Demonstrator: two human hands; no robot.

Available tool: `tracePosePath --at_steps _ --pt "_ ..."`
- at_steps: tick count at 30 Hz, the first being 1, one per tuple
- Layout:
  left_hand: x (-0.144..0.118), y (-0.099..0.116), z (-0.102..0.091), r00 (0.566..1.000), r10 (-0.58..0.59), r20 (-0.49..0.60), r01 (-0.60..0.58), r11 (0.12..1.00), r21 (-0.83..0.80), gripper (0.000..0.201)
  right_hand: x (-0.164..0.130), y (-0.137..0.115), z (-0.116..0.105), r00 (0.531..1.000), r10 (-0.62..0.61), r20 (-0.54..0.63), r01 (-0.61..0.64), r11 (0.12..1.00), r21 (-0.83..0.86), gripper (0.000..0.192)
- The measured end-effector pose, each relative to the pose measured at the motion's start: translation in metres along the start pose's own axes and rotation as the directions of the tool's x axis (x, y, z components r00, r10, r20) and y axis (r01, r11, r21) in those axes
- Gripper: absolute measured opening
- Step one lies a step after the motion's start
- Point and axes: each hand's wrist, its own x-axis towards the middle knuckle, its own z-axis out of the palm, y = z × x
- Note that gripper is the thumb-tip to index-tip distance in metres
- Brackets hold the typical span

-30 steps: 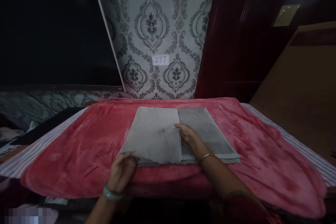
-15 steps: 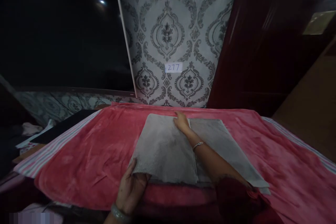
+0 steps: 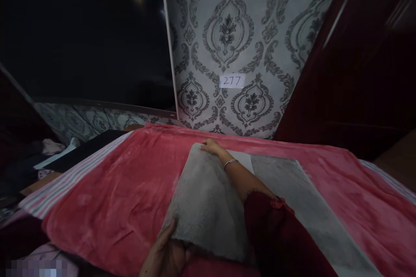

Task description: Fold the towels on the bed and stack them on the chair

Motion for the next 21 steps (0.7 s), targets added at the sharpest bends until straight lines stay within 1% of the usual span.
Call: tracePosePath --at_steps 3,6,8,11,14,16,18,21 --pt "0.002 -0.003 -0.014 0.999 0.003 0.032 -0.002 1.000 -0.011 0.042 0.007 -0.005 -0.003 1.000 0.011 0.016 -0.011 1.000 0.012 0.021" --pt "0.000 0.003 -0.017 0.996 0.036 0.081 -0.035 0.999 -0.016 0.038 0.018 -0.016 -0.001 1.000 -0.009 0.017 0.008 0.999 0.053 0.018" --pt "-0.004 0.010 -0.015 0.990 0.083 0.111 -0.081 0.996 -0.021 0.036 0.025 -0.023 0.008 1.000 -0.026 0.010 0.025 0.996 0.082 0.015" --pt "-0.012 0.020 -0.013 0.980 0.140 0.141 -0.136 0.990 -0.038 0.038 0.030 -0.026 0.027 1.000 -0.027 -0.005 0.027 0.994 0.103 0.013" --pt "-0.017 0.022 -0.016 0.981 0.154 0.122 -0.149 0.988 -0.045 0.046 0.029 -0.022 0.044 0.999 -0.009 -0.043 0.014 0.994 0.104 0.011" --pt "-0.019 0.020 -0.018 0.982 0.172 0.083 -0.168 0.984 -0.053 0.050 0.029 -0.019 0.048 0.997 -0.011 -0.082 0.020 0.994 0.111 0.006" --pt "-0.021 0.018 -0.017 0.980 0.196 0.043 -0.193 0.980 -0.054 0.052 0.030 -0.018 0.046 0.992 -0.021 -0.125 0.036 0.992 0.120 0.002" --pt "-0.024 0.021 -0.009 0.984 0.177 0.013 -0.177 0.984 -0.021 0.050 0.026 -0.017 0.032 0.978 -0.032 -0.204 0.060 0.990 0.131 0.016"
